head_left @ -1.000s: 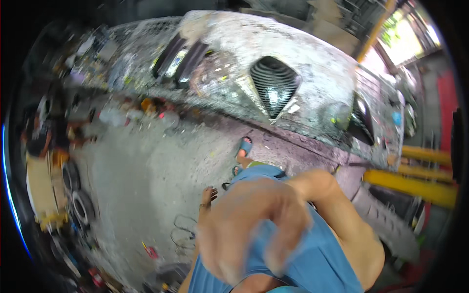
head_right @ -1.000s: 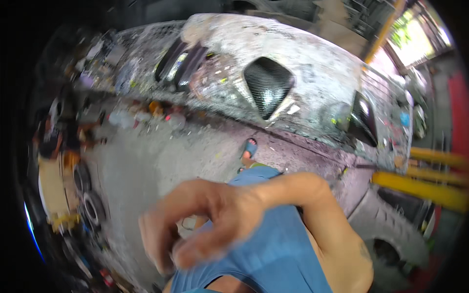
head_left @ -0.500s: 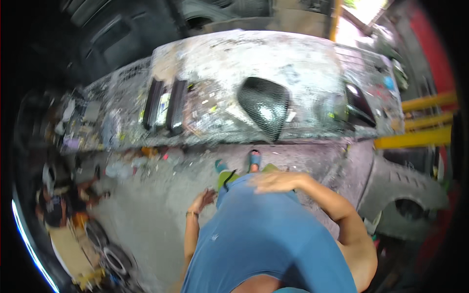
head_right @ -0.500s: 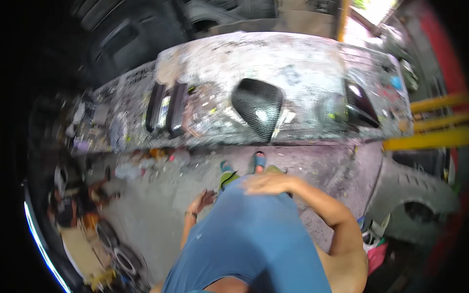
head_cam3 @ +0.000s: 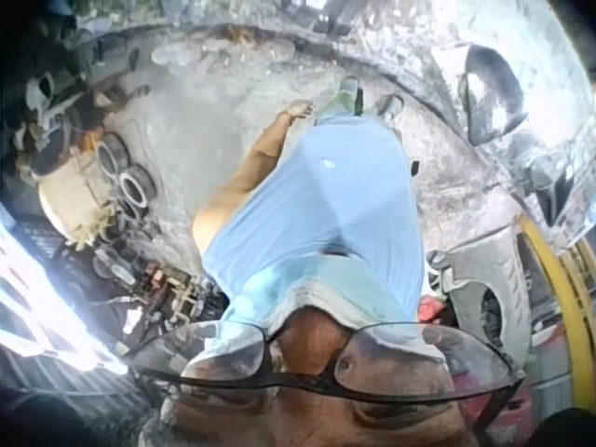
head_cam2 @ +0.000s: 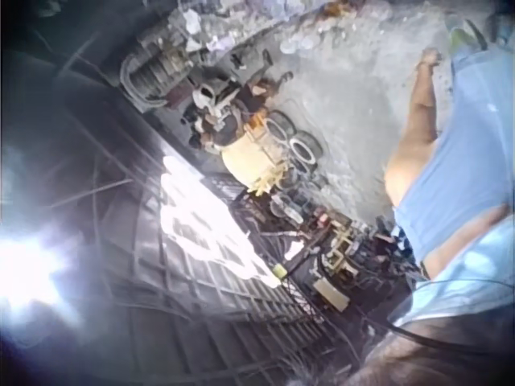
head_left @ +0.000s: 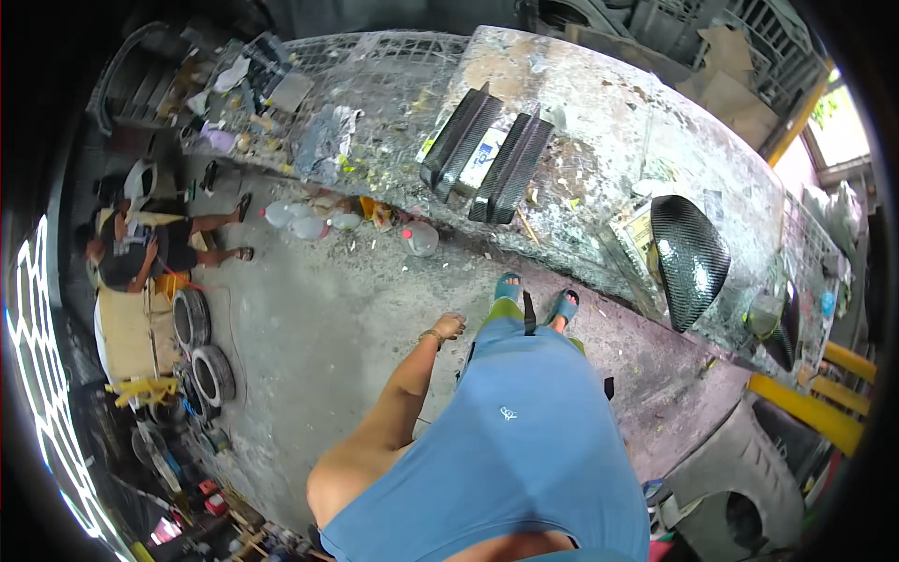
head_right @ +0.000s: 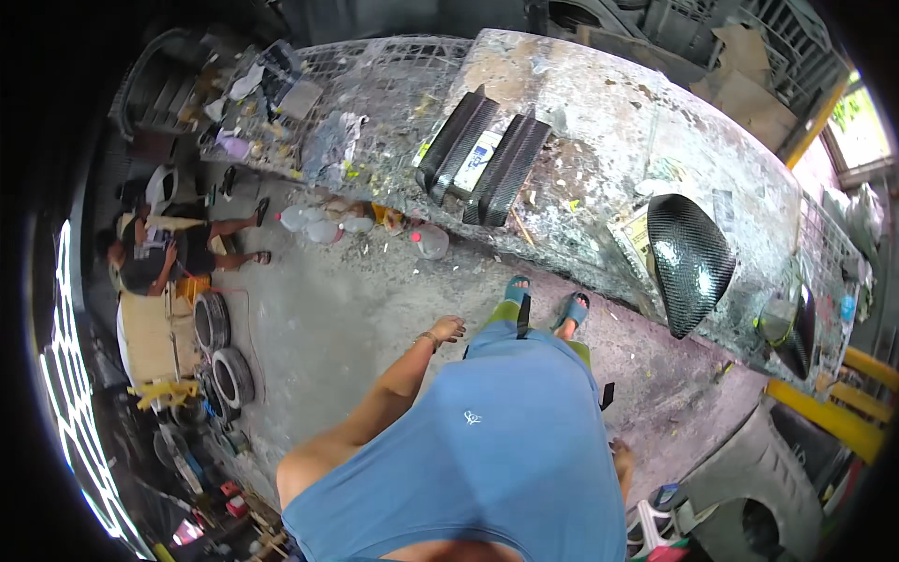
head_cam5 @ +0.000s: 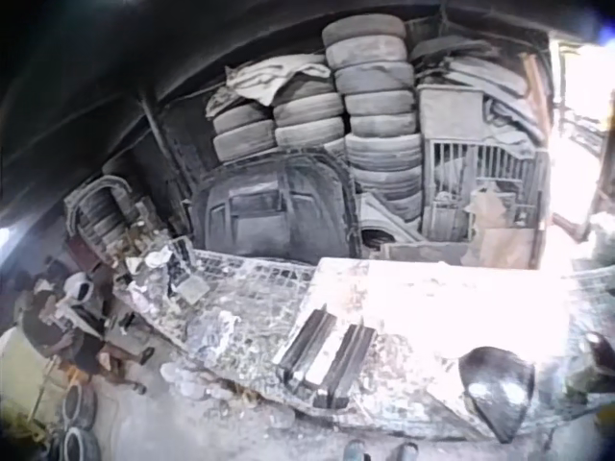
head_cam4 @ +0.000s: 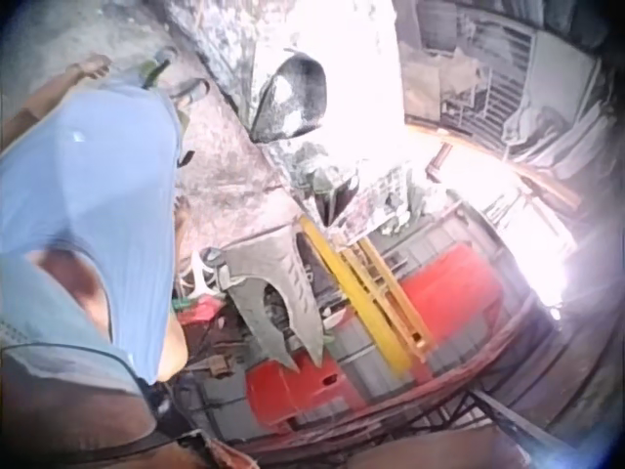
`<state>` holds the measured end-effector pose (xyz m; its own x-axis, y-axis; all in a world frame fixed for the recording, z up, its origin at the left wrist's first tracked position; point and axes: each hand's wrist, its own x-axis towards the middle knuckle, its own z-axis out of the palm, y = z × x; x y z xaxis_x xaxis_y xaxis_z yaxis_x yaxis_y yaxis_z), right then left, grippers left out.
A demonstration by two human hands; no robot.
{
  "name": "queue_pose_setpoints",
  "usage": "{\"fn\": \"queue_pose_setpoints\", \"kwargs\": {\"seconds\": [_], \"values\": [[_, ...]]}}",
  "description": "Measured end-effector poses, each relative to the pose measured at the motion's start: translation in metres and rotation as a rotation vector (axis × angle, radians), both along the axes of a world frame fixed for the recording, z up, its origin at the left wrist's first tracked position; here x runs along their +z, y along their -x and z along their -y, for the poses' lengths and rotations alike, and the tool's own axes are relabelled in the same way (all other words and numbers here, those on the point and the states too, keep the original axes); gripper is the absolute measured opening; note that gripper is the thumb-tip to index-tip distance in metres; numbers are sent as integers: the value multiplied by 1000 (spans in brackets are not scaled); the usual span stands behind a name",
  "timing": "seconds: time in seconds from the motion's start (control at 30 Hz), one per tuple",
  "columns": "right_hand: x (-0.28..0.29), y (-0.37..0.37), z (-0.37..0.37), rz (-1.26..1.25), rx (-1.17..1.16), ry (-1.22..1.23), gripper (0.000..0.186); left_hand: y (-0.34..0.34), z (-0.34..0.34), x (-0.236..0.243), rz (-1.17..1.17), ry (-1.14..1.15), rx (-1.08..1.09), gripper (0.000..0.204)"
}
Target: The person cleans a black circular trim piece using a brush and then uses a small yellow blade to trim the edges of several carbon fiber mirror caps on a workbench.
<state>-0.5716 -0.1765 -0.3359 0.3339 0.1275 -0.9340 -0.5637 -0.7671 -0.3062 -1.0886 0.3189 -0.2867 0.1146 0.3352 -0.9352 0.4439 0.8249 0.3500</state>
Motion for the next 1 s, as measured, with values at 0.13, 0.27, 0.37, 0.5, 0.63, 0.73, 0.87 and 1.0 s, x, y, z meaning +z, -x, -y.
{"fn": "queue_pose_setpoints", "kwargs": {"seconds": [0.13, 0.27, 0.37, 0.5, 0.63, 0.73, 0.87, 1.0], "values": [[49, 99, -66, 11, 270, -118, 39, 18, -31, -19, -99, 9, -141, 35], [156, 160, -140, 118, 102, -79, 42, 6, -58, -52, 22, -282, -942, 43], [150, 170, -135, 85, 71, -105, 42, -57, -87, -50, -92, -448, -951, 43], [132, 155, -119, -1, 131, -112, 43, -116, -89, -9, 41, -596, -779, 42], [114, 132, -84, -68, 186, -102, 43, -130, -56, 17, 173, -459, -556, 38], [102, 98, -57, -117, 237, -112, 43, -93, -9, -14, 158, -505, -294, 35], [68, 13, -18, -85, 100, -168, 43, -16, 31, -2, 81, -419, 291, 23], [80, -14, -76, 140, -47, -108, 44, 92, 48, 7, -286, -503, 412, 18]]}}
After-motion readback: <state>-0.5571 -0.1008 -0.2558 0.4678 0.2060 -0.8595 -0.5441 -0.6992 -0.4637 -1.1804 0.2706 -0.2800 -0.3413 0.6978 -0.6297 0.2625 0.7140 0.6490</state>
